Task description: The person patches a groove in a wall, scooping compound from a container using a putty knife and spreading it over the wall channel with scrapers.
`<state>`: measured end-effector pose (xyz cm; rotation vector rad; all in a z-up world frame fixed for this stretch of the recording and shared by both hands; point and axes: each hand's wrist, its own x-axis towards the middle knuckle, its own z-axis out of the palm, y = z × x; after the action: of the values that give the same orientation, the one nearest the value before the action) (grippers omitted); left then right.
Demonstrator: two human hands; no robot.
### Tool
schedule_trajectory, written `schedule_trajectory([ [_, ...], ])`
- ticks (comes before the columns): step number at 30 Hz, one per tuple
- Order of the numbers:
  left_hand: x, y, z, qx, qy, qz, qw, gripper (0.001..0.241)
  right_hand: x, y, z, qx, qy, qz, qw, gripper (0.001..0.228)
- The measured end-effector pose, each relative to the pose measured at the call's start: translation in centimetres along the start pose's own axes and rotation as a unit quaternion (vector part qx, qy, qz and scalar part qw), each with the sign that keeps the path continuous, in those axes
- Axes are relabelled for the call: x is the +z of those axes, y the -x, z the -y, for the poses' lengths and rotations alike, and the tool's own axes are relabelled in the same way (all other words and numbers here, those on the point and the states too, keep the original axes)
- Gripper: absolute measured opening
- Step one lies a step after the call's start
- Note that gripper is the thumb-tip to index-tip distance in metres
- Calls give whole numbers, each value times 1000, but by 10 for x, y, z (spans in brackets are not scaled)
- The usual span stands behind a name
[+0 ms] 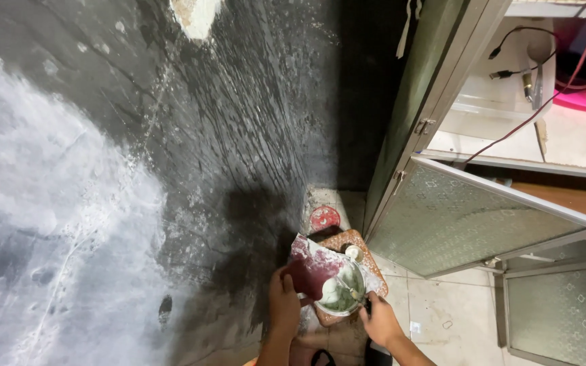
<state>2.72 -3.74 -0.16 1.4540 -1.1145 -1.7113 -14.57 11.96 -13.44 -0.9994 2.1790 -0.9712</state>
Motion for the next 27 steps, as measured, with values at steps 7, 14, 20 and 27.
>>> schedule_trajectory([
  [7,-14,-19,58,-44,52,-28,997,32,43,-39,-52,125,42,64,989,35],
  [14,-13,-52,126,-26,78,-24,996,23,23,-36,-6,228,19,157,961,41],
  [20,1,-49,122,-17,70,-19,997,24,31,-47,-14,109,51,90,989,27],
  [27,14,-32,109,-76,116,-35,990,28,28,-44,-2,-14,77,73,994,36],
])
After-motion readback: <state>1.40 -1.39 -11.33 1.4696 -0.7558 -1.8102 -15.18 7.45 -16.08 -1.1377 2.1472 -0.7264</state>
